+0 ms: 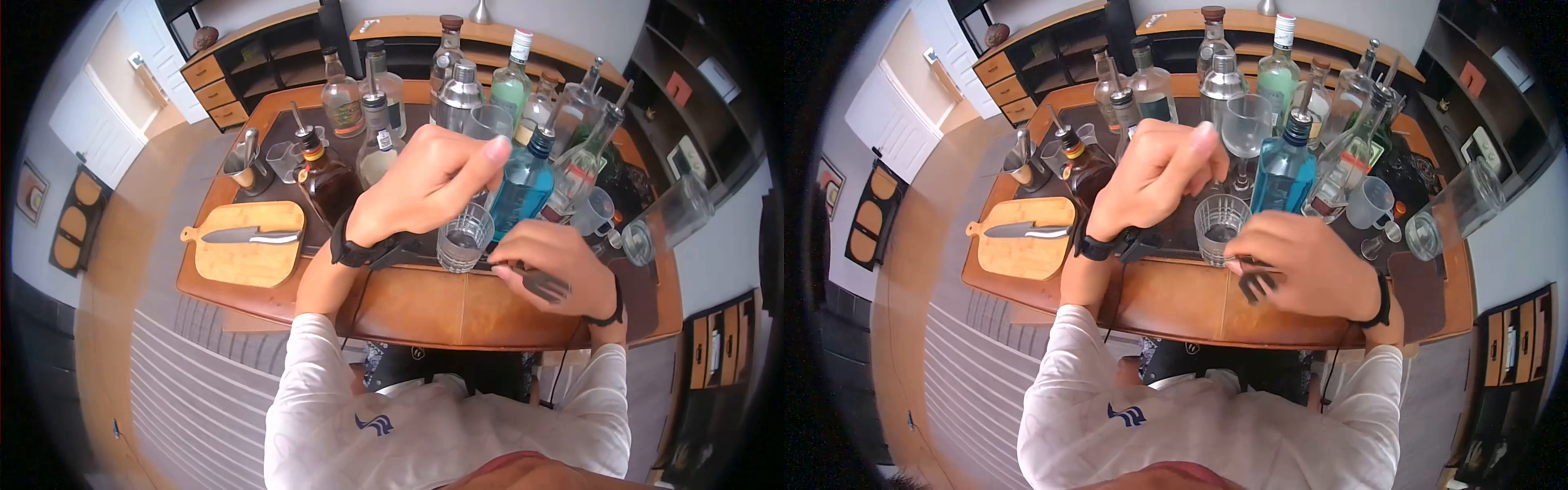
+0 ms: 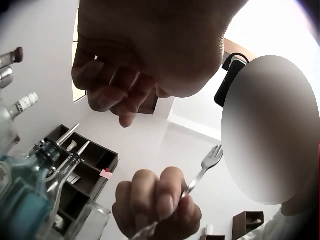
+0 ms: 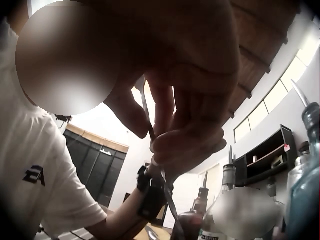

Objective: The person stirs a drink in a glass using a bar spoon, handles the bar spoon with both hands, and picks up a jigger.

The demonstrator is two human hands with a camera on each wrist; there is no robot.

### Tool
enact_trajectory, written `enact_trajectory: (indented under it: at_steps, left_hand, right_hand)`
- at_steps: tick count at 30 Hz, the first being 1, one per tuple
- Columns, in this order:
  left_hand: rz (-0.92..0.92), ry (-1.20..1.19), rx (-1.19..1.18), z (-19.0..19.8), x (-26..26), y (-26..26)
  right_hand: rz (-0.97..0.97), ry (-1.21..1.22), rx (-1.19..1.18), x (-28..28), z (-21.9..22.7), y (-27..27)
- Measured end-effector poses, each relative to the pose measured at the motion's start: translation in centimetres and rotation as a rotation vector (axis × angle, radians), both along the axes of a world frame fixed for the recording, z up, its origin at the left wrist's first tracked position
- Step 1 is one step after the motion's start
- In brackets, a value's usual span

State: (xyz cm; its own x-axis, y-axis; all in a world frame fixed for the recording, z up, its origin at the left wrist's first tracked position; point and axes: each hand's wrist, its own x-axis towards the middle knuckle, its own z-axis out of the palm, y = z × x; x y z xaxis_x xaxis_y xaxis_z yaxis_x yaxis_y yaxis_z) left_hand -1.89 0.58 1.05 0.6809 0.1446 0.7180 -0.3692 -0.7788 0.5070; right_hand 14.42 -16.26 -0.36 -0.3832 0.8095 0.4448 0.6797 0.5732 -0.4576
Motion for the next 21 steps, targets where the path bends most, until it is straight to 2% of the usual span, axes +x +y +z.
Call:
enact_trajectory:
  at_steps: [2,6,8,10,11,16,18,20,21]
  left_hand:
    - [-0.004,-0.029,0.009,-0.2,0.2,0.2]
    - [-0.011,-0.010,0.064,-0.2,0.2,0.5]
    - [-0.029,-0.008,0.062,-0.4,0.1,0.4]
    - [0.010,0.025,0.064,-0.5,0.3,0.4]
    - [0.022,-0.047,0.000,-0.8,0.8,0.0]
    - [0.039,-0.032,0.004,-0.6,0.5,-0.1]
    - [0.091,-0.049,-0.005,-0.7,0.6,0.0]
    - [0.105,-0.066,-0.017,-1.0,1.1,0.2]
    - [0.141,-0.102,-0.008,-1.2,1.4,0.4]
  right_hand:
    - [-0.045,-0.098,0.123,-0.4,-1.1,-0.5]
    - [-0.160,-0.127,0.137,-0.1,-2.9,-1.1]
    - [-0.160,-0.065,0.132,0.5,-3.4,-0.9]
    - [-0.234,0.027,-0.069,0.7,-3.3,-1.0]
    - [-0.236,0.056,-0.066,0.9,-3.7,-1.0]
    - [-0.310,0.055,-0.068,3.6,-5.4,-2.6]
    - [-0.359,0.166,0.137,5.5,-6.0,-3.7]
    - [-0.556,0.146,0.394,7.9,-7.0,-4.5]
    - [-0.681,0.020,0.512,9.0,-6.6,-4.7]
